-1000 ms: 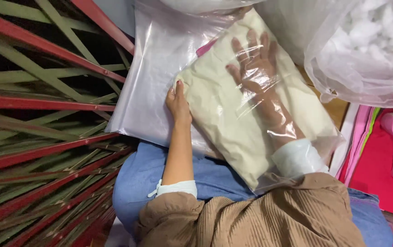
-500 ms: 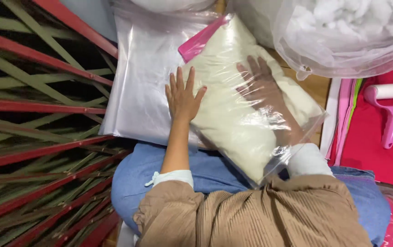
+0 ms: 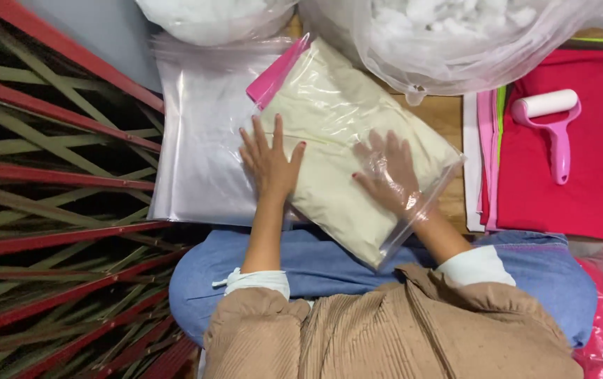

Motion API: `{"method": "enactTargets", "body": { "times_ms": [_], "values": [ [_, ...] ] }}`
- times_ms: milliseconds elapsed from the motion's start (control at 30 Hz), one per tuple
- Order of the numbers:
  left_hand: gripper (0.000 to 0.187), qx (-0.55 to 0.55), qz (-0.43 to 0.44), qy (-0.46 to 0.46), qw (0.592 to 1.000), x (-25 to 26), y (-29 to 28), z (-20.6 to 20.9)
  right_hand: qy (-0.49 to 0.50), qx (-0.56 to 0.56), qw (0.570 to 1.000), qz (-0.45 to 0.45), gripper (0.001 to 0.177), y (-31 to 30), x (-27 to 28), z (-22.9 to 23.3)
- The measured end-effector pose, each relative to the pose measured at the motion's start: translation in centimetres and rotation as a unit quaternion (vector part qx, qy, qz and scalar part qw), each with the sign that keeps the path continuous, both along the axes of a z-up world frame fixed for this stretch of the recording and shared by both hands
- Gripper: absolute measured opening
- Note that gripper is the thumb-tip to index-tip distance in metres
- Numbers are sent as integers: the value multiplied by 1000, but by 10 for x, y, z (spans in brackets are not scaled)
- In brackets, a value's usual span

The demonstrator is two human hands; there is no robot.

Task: Cleaning a pillow with a lint roller and inserting it into a plastic bag for packaging

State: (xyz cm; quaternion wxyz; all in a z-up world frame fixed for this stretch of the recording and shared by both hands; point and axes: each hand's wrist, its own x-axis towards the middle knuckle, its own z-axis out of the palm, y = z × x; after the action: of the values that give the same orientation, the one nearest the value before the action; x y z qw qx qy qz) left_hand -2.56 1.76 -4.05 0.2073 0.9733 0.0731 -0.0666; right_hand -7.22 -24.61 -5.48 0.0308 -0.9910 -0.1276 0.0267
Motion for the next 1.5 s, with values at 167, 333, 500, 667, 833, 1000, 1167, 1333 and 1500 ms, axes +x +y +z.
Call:
{"method": "enactTargets", "body": {
  "times_ms": [167, 333, 500, 667, 833, 1000, 1167, 1333, 1500],
  "values": [
    [72, 13, -124, 7, 992, 3, -35, -15, -228, 56, 963, 135, 66, 8, -26, -69],
    [77, 9, -131, -57, 990, 6, -65, 12, 5, 73, 988, 138, 68, 18, -63, -28],
    [73, 54, -155, -111, 980, 39, -81, -23, 59, -73, 965, 246, 64, 10, -51, -30],
    [76, 6, 67, -182, 981, 54, -54, -9, -109, 4, 987, 117, 59, -19, -25, -17],
    [34, 70, 84, -231, 967, 92, -11, -89, -114, 17, 991, 63, 64, -21, 15, -23],
    [13, 70, 11, -446, 892, 118, -7, -23, -221, 84, 970, 59, 66, 17, 34, 12],
    [73, -8, 76, -149, 986, 90, -9, 16, -241, 149, 951, 123, 57, 58, 63, 8],
    [79, -4, 126, -54, 991, 36, -35, -37, -172, 141, 971, 87, 56, 90, 115, 3],
    [79, 23, 122, -34, 992, 33, -29, -54, -144, 88, 981, 92, 67, 93, 141, -24]
  ]
}}
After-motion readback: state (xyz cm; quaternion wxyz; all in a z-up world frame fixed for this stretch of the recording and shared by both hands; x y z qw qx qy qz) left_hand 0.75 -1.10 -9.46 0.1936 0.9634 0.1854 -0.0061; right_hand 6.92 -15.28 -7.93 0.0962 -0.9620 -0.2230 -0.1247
